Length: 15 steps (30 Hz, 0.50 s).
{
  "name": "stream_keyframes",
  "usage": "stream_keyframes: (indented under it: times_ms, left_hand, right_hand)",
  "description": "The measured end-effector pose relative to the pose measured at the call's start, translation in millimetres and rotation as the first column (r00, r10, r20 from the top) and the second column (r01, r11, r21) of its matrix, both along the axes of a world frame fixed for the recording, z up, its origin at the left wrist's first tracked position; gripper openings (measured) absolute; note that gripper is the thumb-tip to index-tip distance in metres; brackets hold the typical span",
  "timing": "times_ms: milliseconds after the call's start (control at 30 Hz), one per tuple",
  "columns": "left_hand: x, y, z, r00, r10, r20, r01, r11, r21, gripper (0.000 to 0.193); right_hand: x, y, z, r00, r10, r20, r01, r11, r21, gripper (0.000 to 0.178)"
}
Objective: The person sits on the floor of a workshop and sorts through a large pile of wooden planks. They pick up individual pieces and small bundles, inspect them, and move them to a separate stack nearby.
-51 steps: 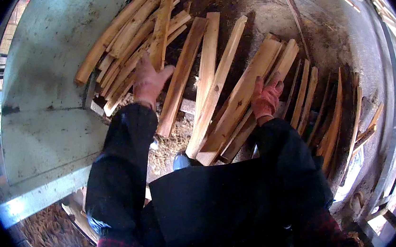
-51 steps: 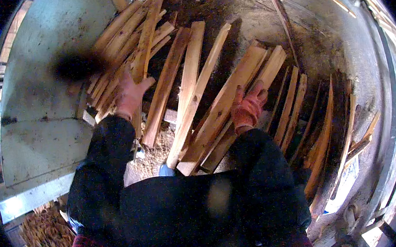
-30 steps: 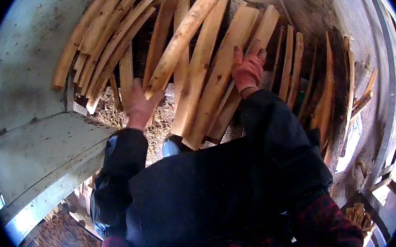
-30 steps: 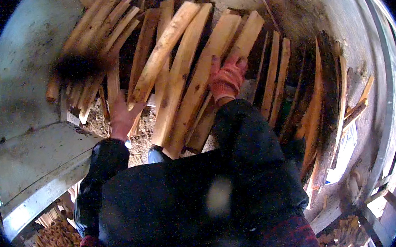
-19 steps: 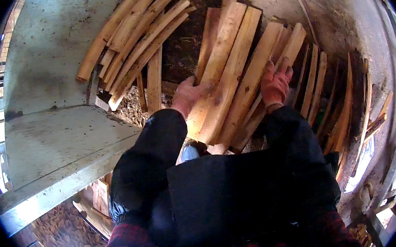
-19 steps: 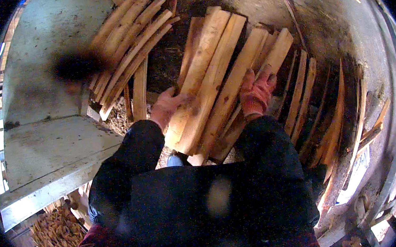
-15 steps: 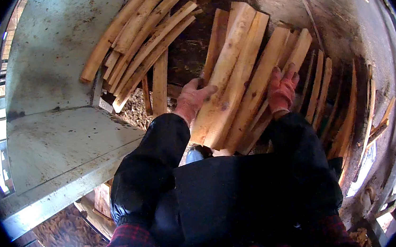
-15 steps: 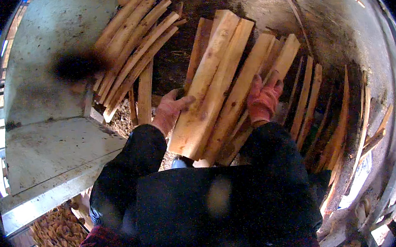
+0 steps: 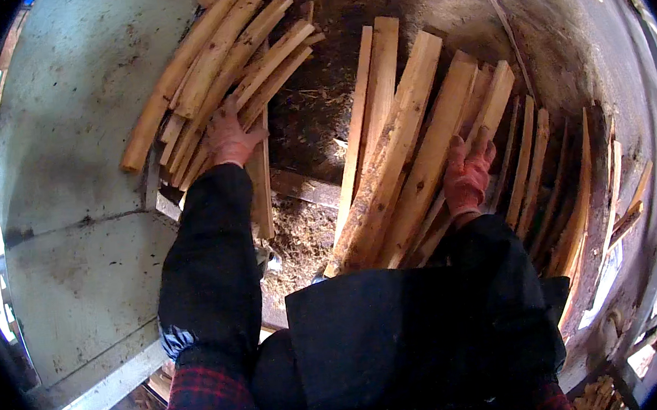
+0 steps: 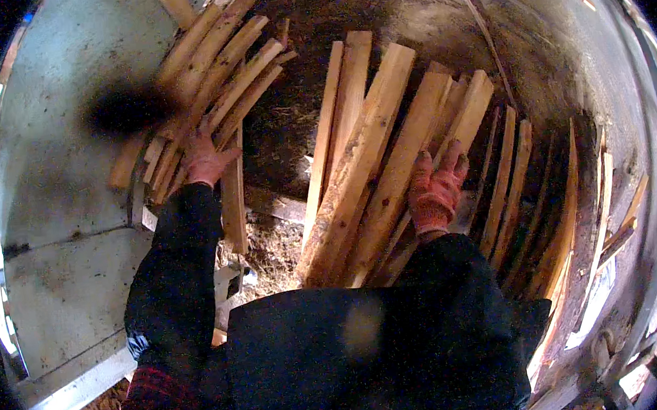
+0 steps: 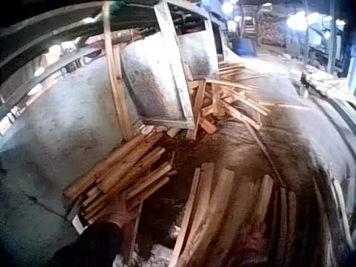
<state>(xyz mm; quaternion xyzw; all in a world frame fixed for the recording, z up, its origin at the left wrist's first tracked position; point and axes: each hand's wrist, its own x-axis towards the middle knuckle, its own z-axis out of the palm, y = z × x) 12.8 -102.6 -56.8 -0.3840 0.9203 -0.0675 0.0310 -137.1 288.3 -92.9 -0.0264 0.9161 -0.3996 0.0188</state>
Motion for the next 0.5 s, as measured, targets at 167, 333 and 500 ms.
stream_keyframes:
  times_ms: [167,333,500]
  left_hand:
    - [-20,-20,-1,0.999,-0.028,0.037,0.025,0.997,0.08,0.09]
    - [-10,-43,4,0.994,0.007,0.109,-0.02,0.993,0.116,0.071]
    - [-7,-55,8,0.976,-0.017,-0.215,0.063,0.976,0.208,0.063]
  right_hand:
    - [-8,14,-7,0.999,-0.047,0.01,0.046,0.998,0.04,0.068]
    - [-6,9,-8,0.999,-0.034,0.012,0.034,0.999,-0.001,0.07]
    - [-4,4,0,0.998,-0.033,0.058,0.035,0.999,-0.032,0.071]
